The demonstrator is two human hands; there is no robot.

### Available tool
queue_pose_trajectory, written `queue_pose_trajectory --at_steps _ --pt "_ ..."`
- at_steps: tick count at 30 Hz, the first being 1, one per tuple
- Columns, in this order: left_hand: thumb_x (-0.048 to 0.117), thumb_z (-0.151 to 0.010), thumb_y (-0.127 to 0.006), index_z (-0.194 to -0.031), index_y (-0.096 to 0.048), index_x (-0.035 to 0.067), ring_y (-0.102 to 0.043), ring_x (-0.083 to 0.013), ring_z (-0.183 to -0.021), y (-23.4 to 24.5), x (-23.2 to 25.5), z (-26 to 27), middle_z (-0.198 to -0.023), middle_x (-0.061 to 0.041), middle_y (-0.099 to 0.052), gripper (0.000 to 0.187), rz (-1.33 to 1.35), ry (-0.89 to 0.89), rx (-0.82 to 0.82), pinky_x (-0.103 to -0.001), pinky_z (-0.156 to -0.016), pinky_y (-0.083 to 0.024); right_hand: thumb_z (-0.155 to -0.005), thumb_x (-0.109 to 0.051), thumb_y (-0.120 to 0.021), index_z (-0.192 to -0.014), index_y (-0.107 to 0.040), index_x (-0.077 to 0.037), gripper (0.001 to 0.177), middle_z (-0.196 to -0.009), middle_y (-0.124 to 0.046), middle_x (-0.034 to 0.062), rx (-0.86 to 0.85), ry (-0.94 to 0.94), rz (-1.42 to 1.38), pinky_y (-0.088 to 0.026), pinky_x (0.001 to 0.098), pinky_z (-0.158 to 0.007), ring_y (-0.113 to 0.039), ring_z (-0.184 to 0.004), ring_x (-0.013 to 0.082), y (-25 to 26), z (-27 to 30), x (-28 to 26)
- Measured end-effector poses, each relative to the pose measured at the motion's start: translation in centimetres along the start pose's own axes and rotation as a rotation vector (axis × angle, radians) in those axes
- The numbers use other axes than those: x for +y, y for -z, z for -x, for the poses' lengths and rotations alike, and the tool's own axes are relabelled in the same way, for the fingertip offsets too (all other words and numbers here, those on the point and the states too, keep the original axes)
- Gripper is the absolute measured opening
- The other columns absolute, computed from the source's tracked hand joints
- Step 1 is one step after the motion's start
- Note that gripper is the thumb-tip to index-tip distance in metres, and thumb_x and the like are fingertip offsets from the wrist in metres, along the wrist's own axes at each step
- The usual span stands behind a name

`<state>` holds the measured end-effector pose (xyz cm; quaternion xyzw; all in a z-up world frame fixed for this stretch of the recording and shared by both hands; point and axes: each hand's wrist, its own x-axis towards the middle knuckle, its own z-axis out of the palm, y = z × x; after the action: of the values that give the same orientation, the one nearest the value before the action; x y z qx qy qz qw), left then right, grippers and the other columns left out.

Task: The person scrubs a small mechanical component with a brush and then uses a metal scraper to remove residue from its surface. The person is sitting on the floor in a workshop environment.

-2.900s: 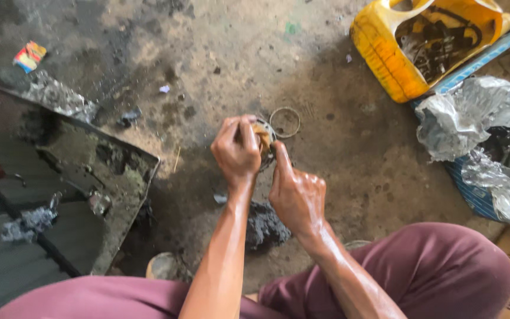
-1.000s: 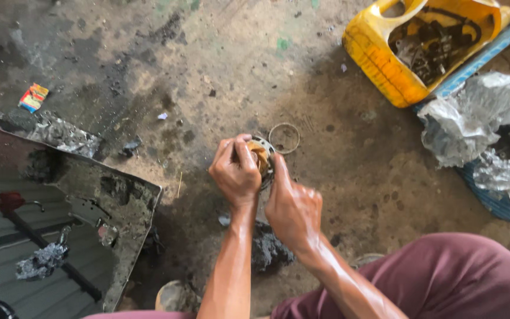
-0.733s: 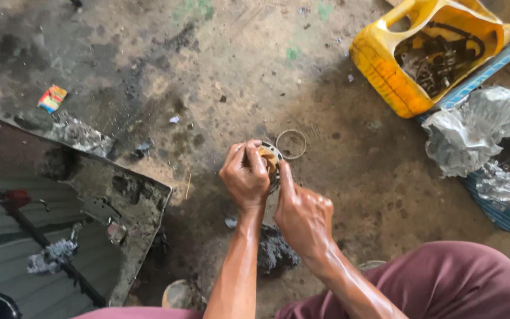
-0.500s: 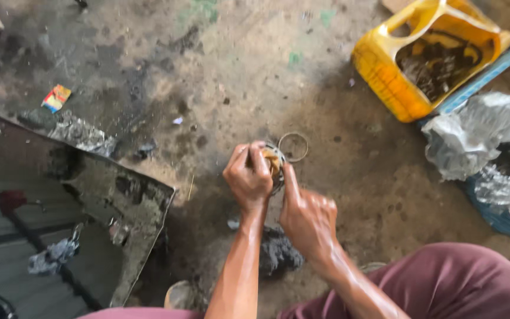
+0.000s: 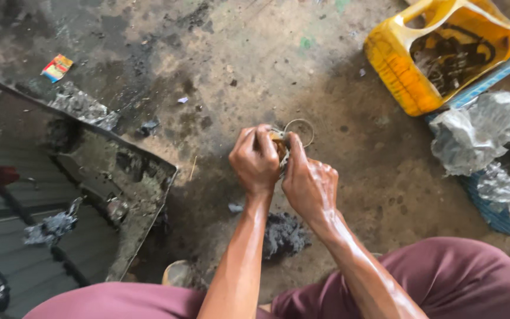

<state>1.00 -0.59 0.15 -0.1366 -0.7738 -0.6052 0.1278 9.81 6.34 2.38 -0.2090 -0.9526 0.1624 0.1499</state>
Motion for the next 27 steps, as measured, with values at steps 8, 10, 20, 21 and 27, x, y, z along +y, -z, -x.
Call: queue_pose_trajectory --at_steps 8,10,20,21,27 --pt "0.019 -0.104 -0.055 -0.098 -0.072 0.004 -0.073 -0.0325 -0.093 -0.5 -0.1 1.0 -0.100 -0.013 -0.074 0.023 0.022 0.056 0.015 -0.041 -0.083 -0.056 -0.097 -0.015 -0.057 -0.135 -0.060 -0.013 0.038 -0.067 -0.069 0.0213 -0.062 -0.062 -0.005 -0.053 0.0556 -0.057 -0.069 -0.060 0.0417 1.2 0.0 0.2" --pt "0.019 -0.103 -0.058 -0.101 -0.071 0.005 -0.071 -0.0331 -0.099 0.6 -0.8 1.1 -0.107 -0.014 -0.072 0.019 -0.020 -0.004 -0.019 -0.041 -0.087 -0.056 -0.098 -0.015 -0.056 -0.135 -0.060 -0.015 0.037 -0.066 -0.069 0.0217 -0.096 -0.007 -0.043 -0.053 0.0555 -0.058 -0.069 -0.061 0.0417 1.5 -1.0 0.4" --pt "0.024 -0.095 -0.067 -0.102 -0.078 0.004 -0.078 -0.0215 -0.080 0.7 -1.7 -0.4 -0.090 -0.013 -0.080 0.024 0.200 0.258 -0.210 -0.031 -0.069 -0.061 -0.096 -0.014 -0.058 -0.137 -0.061 -0.014 0.041 -0.058 -0.063 0.0206 -0.189 0.239 -0.082 -0.051 0.0502 -0.053 -0.066 -0.052 0.0386 3.6 -3.4 1.9" --pt "0.024 -0.095 -0.066 -0.102 -0.079 0.004 -0.078 -0.0198 -0.076 0.5 -1.9 -0.4 -0.087 -0.013 -0.080 0.024 0.196 0.281 -0.206 -0.030 -0.066 -0.062 -0.095 -0.014 -0.058 -0.137 -0.060 -0.013 0.042 -0.057 -0.063 0.0207 -0.193 0.231 -0.063 -0.051 0.0501 -0.053 -0.066 -0.051 0.0387 3.6 -3.3 1.9" --pt "0.022 -0.096 -0.067 -0.103 -0.079 0.002 -0.080 -0.0206 -0.078 0.2 -1.9 0.3 -0.086 -0.013 -0.080 0.025 0.121 0.170 -0.088 -0.033 -0.069 -0.062 -0.094 -0.016 -0.060 -0.134 -0.061 -0.010 0.040 -0.053 -0.064 0.0181 -0.088 -0.007 0.033 -0.051 0.0512 -0.046 -0.066 -0.047 0.0372 2.4 0.4 -0.7"
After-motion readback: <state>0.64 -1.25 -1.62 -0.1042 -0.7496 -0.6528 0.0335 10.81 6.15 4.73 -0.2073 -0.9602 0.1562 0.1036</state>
